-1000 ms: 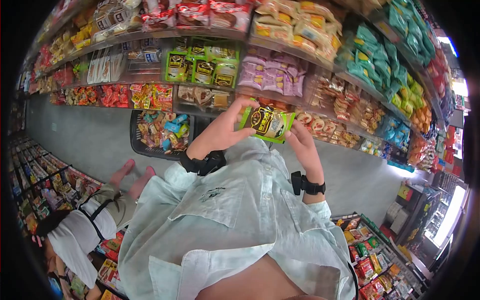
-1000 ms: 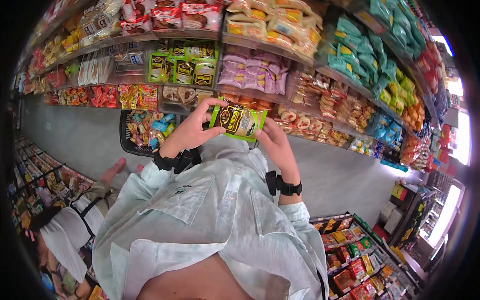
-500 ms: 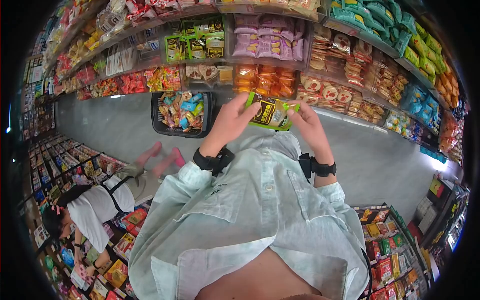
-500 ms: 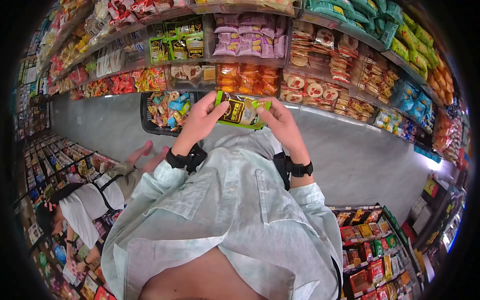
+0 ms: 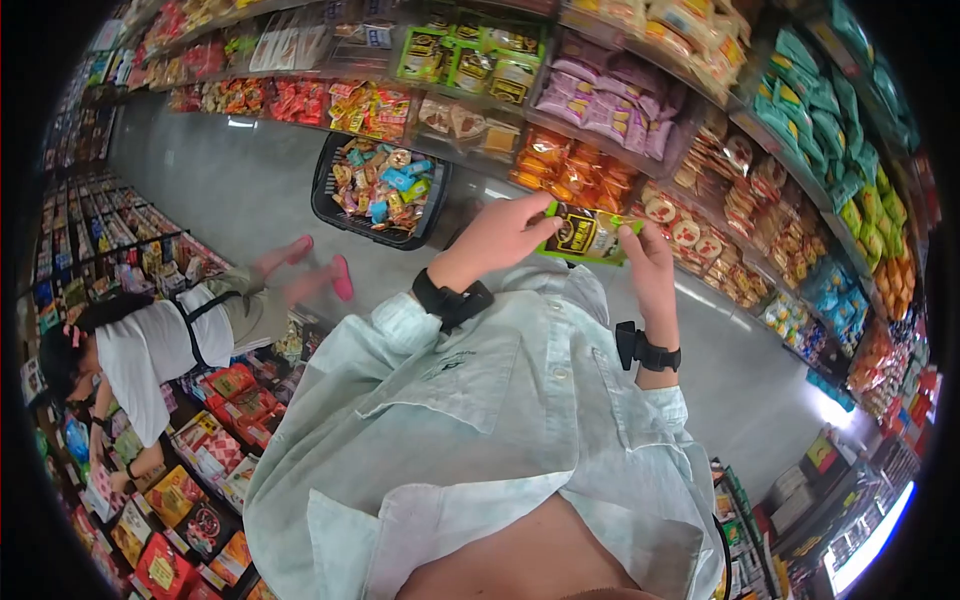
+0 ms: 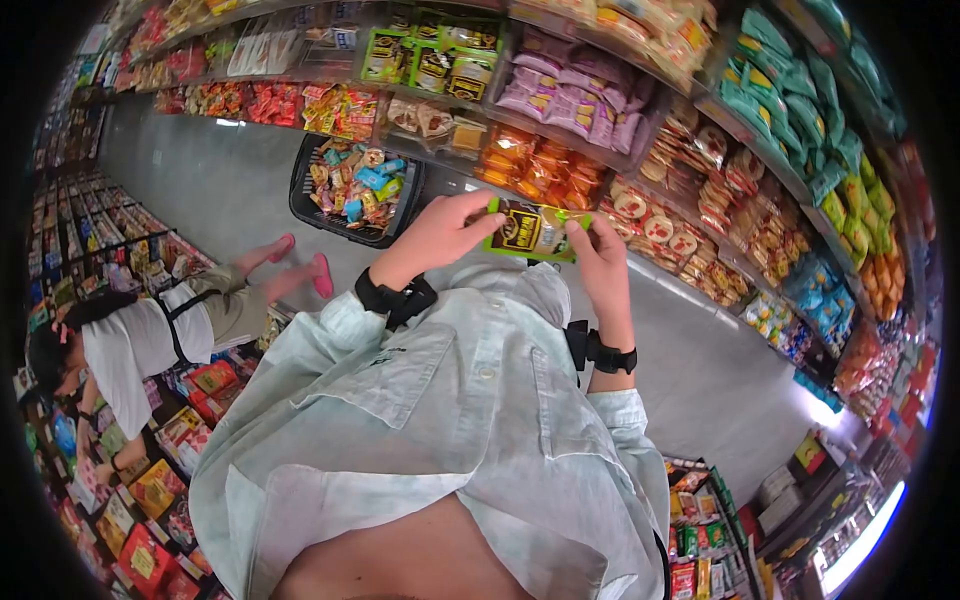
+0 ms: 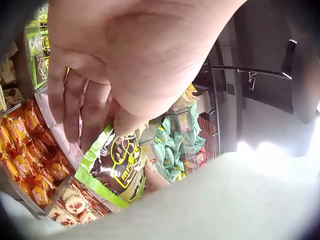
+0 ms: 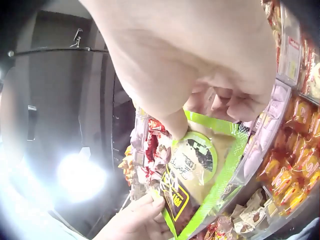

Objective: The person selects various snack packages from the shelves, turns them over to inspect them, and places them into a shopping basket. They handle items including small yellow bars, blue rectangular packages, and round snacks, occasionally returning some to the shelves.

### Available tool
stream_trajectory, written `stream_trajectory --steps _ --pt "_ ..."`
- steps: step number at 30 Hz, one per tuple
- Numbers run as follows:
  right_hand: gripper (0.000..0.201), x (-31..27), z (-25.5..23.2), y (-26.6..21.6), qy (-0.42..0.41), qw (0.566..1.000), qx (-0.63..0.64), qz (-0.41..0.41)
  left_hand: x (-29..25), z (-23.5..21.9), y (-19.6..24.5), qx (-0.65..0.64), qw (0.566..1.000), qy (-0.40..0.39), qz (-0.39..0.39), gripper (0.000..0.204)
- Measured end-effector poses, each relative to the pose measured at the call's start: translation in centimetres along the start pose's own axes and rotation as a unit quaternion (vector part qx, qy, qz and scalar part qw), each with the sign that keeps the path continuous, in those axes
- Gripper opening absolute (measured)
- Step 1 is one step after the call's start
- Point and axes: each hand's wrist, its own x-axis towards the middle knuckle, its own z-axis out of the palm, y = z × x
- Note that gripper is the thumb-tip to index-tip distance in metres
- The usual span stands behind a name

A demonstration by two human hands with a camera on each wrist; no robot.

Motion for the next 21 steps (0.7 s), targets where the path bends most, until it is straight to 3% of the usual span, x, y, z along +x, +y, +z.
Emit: stream_trajectory --steps 2,3,6,9,11,15,18,21 --pt "0.014 1.0 0.9 -0.1 0.022 0.999 -0.045 0.02 0.3 -1.0 -1.5 0.036 0.998 0.011 0.057 0.028" --pt "0.013 1.6 1.9 -0.3 0.032 0.998 -0.045 0.015 0.4 -2.2 -1.5 0.058 0.997 -0.01 0.047 0.024" --pt "0.014 3.2 5.6 -1.0 0.044 0.995 -0.093 0.001 0.0 -5.1 -3.6 0.036 0.995 0.045 0.087 0.023" --pt "0.019 5.0 10.2 -2.0 0.007 0.995 -0.101 0.022 -0.9 -9.2 -6.8 0.007 0.993 0.088 0.075 0.023" --pt "0.024 6.0 13.5 -2.1 -0.039 0.993 -0.104 0.032 -2.3 -11.3 -10.0 0.001 0.989 0.137 0.059 0.022" --pt "0.038 9.0 21.7 -3.4 -0.152 0.986 -0.051 0.038 -7.1 -17.5 -14.1 -0.012 0.977 0.204 -0.058 0.024" --pt "0.044 10.1 26.6 -4.9 -0.226 0.971 -0.073 0.028 -10.8 -20.8 -17.9 0.037 0.942 0.314 -0.11 0.024" --pt "0.038 10.6 29.5 -5.3 -0.263 0.96 -0.091 0.043 -13.5 -22.6 -21.7 -0.059 0.9 0.404 -0.154 0.025"
